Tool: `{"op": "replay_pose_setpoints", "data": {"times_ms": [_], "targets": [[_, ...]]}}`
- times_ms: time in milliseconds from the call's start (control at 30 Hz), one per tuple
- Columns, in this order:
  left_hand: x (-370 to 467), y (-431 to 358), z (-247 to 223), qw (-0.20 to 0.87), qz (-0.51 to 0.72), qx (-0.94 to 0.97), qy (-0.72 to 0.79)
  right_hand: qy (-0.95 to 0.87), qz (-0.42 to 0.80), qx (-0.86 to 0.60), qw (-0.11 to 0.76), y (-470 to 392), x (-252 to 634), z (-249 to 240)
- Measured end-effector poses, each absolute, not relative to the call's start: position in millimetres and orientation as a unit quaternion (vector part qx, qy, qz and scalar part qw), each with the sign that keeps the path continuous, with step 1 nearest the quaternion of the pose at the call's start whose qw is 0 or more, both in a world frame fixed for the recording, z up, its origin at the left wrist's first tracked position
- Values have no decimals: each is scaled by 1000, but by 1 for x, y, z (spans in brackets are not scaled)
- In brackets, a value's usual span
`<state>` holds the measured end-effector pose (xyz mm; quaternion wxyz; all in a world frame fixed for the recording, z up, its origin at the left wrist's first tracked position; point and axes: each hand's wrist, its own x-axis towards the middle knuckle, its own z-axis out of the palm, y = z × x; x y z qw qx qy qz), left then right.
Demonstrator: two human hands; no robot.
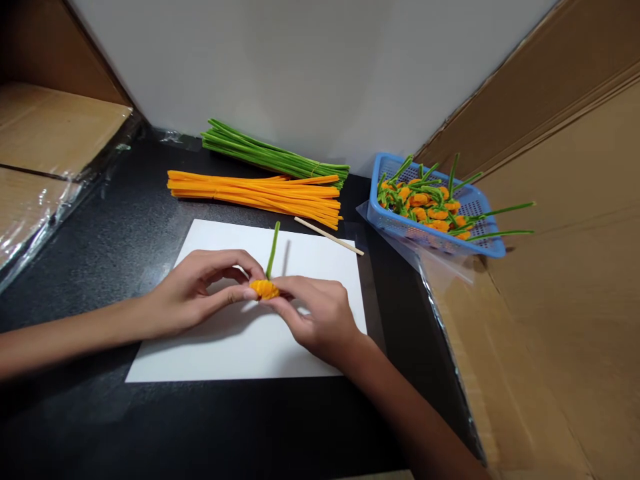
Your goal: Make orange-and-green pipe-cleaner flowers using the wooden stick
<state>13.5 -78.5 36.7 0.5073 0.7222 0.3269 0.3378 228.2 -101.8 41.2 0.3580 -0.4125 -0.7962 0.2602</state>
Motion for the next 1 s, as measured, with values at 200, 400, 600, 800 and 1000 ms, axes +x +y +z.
{"op": "replay_pose_setpoints", "data": {"times_ms": [200, 400, 600, 800, 1000], "targets": [[18, -81, 35, 492, 356, 711, 354, -659, 456, -463, 379, -105, 219, 38], [23, -82, 40, 647, 335, 561, 394, -672, 451, -470, 353, -106, 221, 33], [24, -82, 41, 716, 331, 478, 386, -641, 487, -469, 362, -109, 218, 32], [24, -82, 36, 710, 337, 472, 399, -608, 547, -458, 348, -105, 220, 29], [23, -82, 36, 588, 375, 581, 420, -685, 458, -456, 335, -102, 224, 30]]}}
